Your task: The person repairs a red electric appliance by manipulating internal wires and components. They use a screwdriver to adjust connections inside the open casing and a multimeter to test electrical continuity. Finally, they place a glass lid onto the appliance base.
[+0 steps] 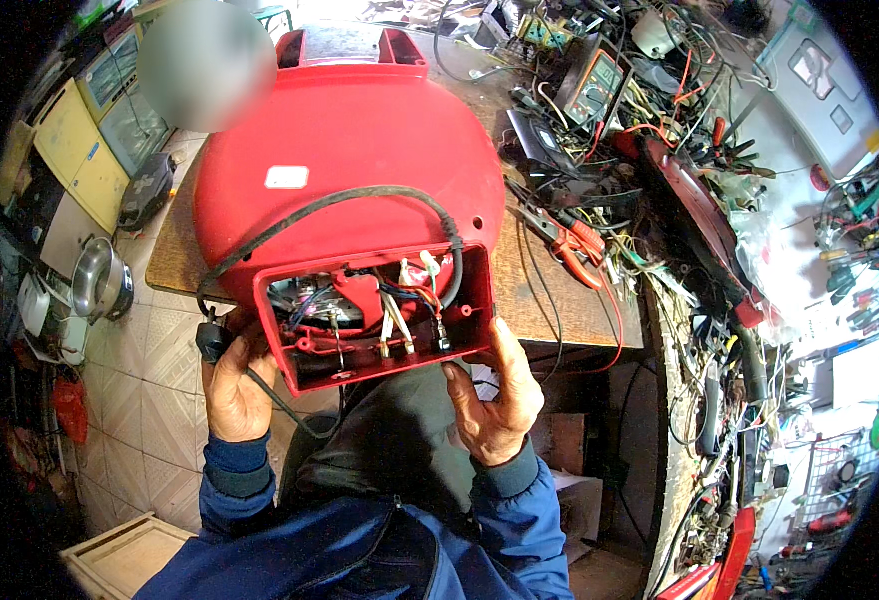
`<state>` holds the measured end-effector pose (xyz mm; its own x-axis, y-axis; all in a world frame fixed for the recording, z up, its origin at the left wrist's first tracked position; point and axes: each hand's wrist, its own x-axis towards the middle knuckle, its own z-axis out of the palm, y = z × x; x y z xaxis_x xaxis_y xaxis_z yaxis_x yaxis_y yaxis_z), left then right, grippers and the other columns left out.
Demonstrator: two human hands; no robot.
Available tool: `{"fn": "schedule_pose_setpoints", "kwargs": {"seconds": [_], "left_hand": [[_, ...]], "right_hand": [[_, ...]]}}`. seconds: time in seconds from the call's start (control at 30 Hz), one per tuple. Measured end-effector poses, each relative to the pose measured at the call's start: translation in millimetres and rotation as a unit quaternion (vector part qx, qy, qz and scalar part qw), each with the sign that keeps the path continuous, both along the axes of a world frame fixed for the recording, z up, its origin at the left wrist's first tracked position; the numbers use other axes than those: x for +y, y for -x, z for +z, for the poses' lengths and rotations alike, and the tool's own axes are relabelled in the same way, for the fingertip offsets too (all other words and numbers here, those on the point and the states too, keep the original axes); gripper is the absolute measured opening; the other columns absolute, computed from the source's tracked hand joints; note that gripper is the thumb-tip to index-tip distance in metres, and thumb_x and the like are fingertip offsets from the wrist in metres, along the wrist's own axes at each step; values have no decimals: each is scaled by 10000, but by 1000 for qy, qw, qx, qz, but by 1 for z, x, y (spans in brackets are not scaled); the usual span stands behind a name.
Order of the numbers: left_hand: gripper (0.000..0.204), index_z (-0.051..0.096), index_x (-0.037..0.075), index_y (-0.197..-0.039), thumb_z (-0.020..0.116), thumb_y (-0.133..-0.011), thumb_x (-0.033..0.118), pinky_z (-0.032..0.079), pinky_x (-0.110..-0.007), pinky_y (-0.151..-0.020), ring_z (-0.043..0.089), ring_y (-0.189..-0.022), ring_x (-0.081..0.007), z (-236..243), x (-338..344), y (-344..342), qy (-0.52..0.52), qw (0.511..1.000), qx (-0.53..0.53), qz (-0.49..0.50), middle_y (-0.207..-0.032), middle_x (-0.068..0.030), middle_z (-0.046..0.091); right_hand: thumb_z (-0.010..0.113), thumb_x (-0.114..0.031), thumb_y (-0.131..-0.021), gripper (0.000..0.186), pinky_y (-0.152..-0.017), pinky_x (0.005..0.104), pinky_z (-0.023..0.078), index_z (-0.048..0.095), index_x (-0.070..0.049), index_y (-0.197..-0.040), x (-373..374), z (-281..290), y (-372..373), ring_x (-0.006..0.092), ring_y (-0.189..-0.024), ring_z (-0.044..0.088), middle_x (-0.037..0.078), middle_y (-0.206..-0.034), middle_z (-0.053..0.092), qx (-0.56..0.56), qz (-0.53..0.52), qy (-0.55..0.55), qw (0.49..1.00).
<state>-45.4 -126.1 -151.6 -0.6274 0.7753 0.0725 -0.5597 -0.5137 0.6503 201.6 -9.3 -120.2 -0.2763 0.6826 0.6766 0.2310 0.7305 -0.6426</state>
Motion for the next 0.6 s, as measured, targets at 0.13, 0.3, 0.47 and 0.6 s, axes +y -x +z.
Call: {"fn": "schedule_pose_setpoints", "kwargs": {"seconds": [0.13,0.3,0.47,0.6], "left_hand": [[432,507,-35,-1367,604,-968,99,532,-410,-954,658,-1095,-281,-2,-1,0,-9,1000,-7,-3,-1239,-202,661],[435,504,-42,-1373,602,-972,97,525,-417,-966,654,-1102,-282,-6,-3,2,2,1000,-9,-9,-1247,-205,657],[444,500,-48,-1374,613,-970,96,517,-422,-983,652,-1104,-282,-2,-2,1,-8,1000,-6,-13,-1247,-209,656],[454,492,-56,-1376,620,-971,106,512,-422,-992,653,-1100,-280,1,-1,0,-10,1000,0,-18,-1243,-213,656]], "right_hand": [[803,19,-810,683,-894,344,570,507,54,-1425,1,-2,0,255,-1019,737,224,-1218,698,4,-2,-12,1000],[796,40,-798,698,-901,344,567,500,55,-1430,-1,3,2,254,-1025,735,217,-1203,706,-8,-16,-20,1000],[783,79,-787,697,-909,349,566,502,50,-1424,-2,7,7,262,-1037,730,223,-1213,700,0,-22,-31,999],[772,116,-777,696,-906,351,571,504,43,-1416,-4,6,9,265,-1046,727,227,-1210,699,9,-24,-24,999]]}}
